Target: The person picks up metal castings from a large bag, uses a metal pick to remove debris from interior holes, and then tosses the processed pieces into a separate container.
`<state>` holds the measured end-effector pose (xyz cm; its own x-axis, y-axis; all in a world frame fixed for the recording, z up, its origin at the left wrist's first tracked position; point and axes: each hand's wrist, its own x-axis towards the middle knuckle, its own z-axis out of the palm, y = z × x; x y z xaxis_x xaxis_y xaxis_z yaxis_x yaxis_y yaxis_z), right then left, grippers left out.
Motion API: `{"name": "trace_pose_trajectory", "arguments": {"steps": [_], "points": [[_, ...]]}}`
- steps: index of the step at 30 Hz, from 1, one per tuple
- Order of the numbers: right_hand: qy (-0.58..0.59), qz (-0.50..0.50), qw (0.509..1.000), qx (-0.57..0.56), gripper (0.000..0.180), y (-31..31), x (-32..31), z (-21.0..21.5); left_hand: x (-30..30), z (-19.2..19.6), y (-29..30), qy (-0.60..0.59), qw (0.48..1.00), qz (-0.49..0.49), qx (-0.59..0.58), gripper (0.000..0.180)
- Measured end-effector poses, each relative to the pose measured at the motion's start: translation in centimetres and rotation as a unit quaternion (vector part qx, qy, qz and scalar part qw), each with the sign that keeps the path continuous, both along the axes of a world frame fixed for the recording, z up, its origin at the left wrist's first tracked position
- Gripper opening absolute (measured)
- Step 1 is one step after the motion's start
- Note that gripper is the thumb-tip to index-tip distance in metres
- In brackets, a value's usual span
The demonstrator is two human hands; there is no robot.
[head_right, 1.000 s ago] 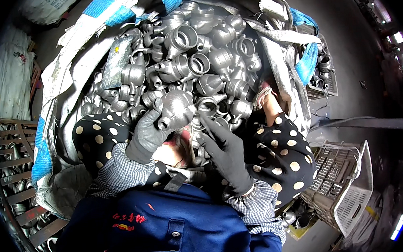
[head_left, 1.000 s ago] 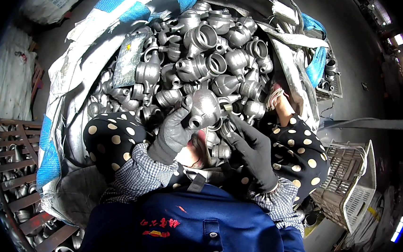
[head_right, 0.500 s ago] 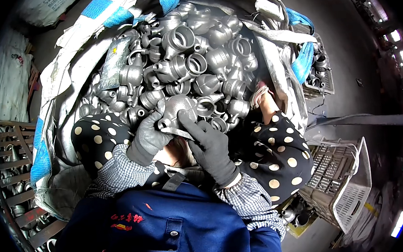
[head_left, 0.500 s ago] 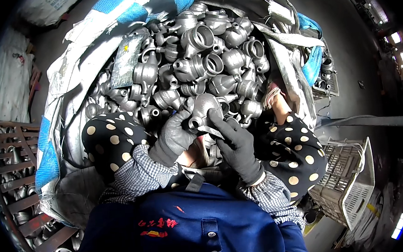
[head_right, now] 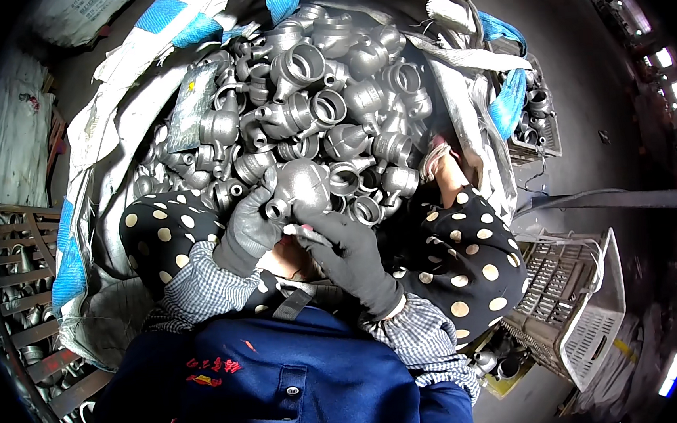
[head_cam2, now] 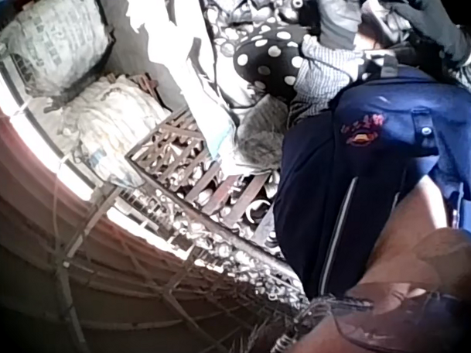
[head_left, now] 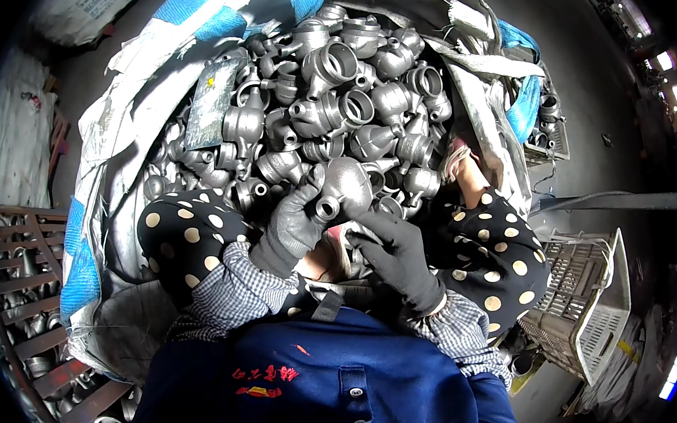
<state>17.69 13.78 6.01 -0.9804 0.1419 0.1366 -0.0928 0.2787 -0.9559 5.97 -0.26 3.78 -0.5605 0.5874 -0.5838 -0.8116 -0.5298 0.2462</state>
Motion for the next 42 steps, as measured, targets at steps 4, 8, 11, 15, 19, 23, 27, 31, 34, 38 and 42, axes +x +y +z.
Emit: {"name": "trace_pose_trajectory", "arguments": {"steps": [4,8,11,15,19,23,27,31,34,38,42], "points": [[-0.051,-0.088,0.986,-0.132,0.029,-0.4,0.4,-0.3,-0.3,-1.8,-0.9,0.065,0.995,-0.045,0.068,0.032],[-0.128,-0.178,0.943,-0.250,0.050,0.4,-0.7,1.1,-0.4,-2.0,-1.1,0.126,0.981,-0.080,0.126,0.040],[-0.084,-0.155,0.967,-0.187,0.063,0.5,-1.3,-0.4,-0.2,-1.5,-1.1,0.211,0.968,-0.093,0.101,0.044],[-0.122,-0.117,0.971,-0.172,0.069,1.2,-1.5,-1.2,0.0,-0.6,-0.8,0.318,0.941,-0.101,0.060,0.049],[-0.139,-0.073,0.922,-0.353,0.067,1.5,-1.4,-0.7,0.1,-1.0,-0.8,0.344,0.931,-0.117,0.034,0.062],[-0.153,-0.105,0.887,-0.423,0.058,1.5,-1.2,-1.0,0.3,-0.3,-0.3,0.354,0.927,-0.119,0.033,0.062],[-0.156,-0.223,0.890,-0.365,0.050,2.3,-1.1,-1.0,-0.3,-0.6,0.1,0.169,0.950,-0.138,0.224,0.060],[-0.074,-0.208,0.960,-0.171,0.037,3.5,-1.3,-1.6,-0.2,0.1,0.6,0.158,0.949,-0.183,0.202,0.087],[-0.219,-0.177,0.889,-0.361,0.031,3.5,-1.4,-1.4,-0.3,-1.0,1.9,0.163,0.883,-0.184,0.400,0.061],[-0.228,-0.211,0.827,-0.468,0.021,2.3,-1.5,0.8,-1.6,-1.7,1.7,0.117,0.875,-0.277,0.380,0.067],[-0.234,-0.185,0.789,-0.537,0.021,2.2,-0.9,0.5,-1.8,-1.6,1.2,-0.030,0.919,-0.195,0.342,0.080]]}}
